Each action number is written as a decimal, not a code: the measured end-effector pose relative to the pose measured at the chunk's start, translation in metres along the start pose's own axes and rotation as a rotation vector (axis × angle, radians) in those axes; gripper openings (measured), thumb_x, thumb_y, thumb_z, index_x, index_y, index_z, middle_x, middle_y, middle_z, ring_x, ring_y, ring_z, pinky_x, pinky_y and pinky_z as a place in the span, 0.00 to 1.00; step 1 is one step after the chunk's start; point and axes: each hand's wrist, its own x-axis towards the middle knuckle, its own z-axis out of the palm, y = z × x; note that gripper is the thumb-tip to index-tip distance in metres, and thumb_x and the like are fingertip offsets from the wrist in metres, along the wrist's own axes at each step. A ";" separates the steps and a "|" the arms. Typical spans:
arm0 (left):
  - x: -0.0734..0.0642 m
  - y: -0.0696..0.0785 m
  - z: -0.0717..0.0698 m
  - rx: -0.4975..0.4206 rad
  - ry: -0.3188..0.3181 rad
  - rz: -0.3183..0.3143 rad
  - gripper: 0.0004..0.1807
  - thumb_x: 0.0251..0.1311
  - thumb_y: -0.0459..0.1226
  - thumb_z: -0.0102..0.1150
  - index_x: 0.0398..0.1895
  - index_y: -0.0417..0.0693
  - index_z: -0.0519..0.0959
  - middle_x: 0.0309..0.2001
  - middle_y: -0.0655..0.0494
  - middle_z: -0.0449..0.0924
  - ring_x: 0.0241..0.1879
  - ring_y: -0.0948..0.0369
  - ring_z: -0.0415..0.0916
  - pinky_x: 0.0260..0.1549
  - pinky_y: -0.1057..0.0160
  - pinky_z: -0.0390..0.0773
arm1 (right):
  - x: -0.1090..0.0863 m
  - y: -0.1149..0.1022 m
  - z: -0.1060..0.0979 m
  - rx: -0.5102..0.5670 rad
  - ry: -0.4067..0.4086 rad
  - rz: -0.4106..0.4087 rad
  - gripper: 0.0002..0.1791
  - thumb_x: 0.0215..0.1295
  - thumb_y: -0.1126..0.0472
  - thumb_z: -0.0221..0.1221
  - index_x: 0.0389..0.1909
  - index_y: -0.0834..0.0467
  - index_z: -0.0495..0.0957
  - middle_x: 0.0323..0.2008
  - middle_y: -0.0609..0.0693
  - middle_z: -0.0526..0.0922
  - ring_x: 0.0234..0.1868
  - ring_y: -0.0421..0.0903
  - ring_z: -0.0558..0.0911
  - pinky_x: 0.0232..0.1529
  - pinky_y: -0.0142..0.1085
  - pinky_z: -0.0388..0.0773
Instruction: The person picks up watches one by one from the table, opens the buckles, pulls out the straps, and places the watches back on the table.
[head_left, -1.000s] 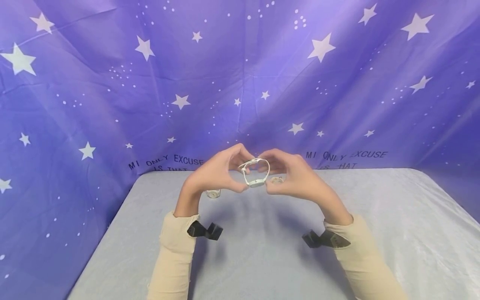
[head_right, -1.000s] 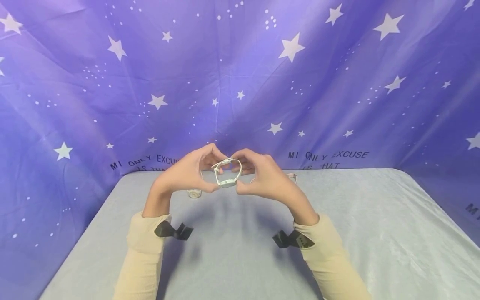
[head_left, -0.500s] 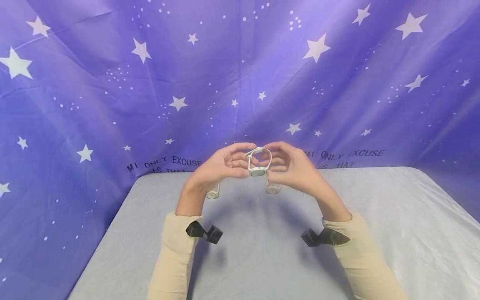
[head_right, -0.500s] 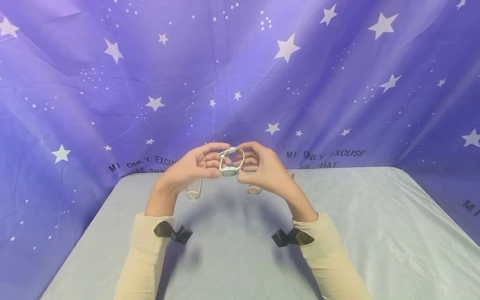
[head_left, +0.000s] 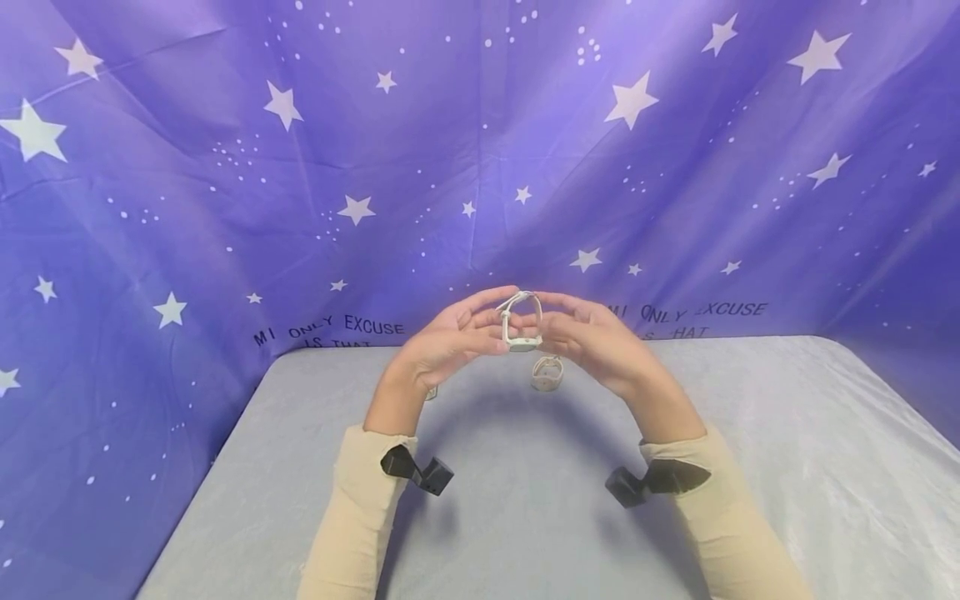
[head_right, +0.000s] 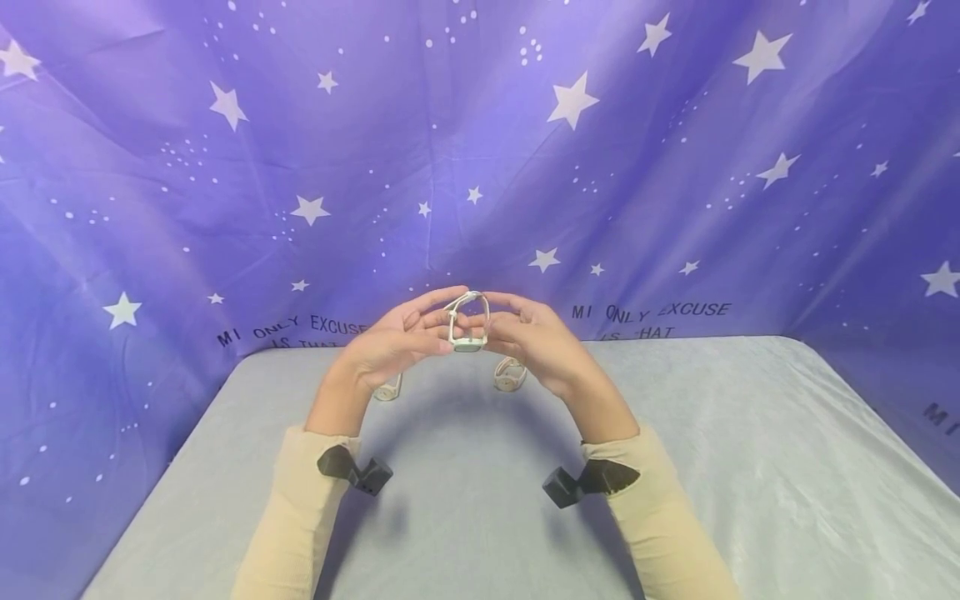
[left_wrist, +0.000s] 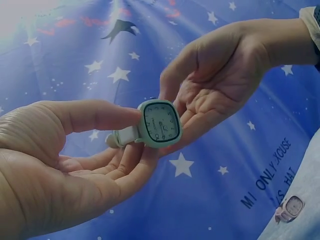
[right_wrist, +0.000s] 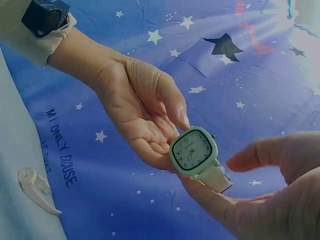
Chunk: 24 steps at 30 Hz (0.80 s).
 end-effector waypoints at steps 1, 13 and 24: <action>0.000 0.000 0.001 -0.002 -0.010 0.005 0.43 0.57 0.14 0.51 0.77 0.41 0.58 0.50 0.54 0.85 0.51 0.60 0.85 0.58 0.63 0.81 | 0.000 0.000 0.000 0.012 0.005 0.004 0.30 0.74 0.67 0.52 0.74 0.69 0.60 0.52 0.49 0.88 0.54 0.40 0.86 0.65 0.35 0.78; 0.001 -0.003 0.007 0.118 0.068 0.004 0.28 0.64 0.24 0.59 0.69 0.36 0.71 0.55 0.46 0.86 0.56 0.57 0.84 0.70 0.53 0.72 | 0.001 0.002 -0.002 0.069 0.032 -0.028 0.28 0.72 0.72 0.53 0.70 0.75 0.63 0.40 0.42 0.90 0.47 0.41 0.88 0.63 0.36 0.79; 0.000 -0.002 0.009 0.230 0.185 0.046 0.22 0.60 0.25 0.65 0.59 0.31 0.79 0.43 0.51 0.89 0.43 0.59 0.88 0.57 0.54 0.83 | 0.000 0.000 -0.003 0.040 0.091 -0.043 0.25 0.66 0.74 0.59 0.64 0.73 0.71 0.41 0.45 0.90 0.48 0.44 0.89 0.59 0.37 0.83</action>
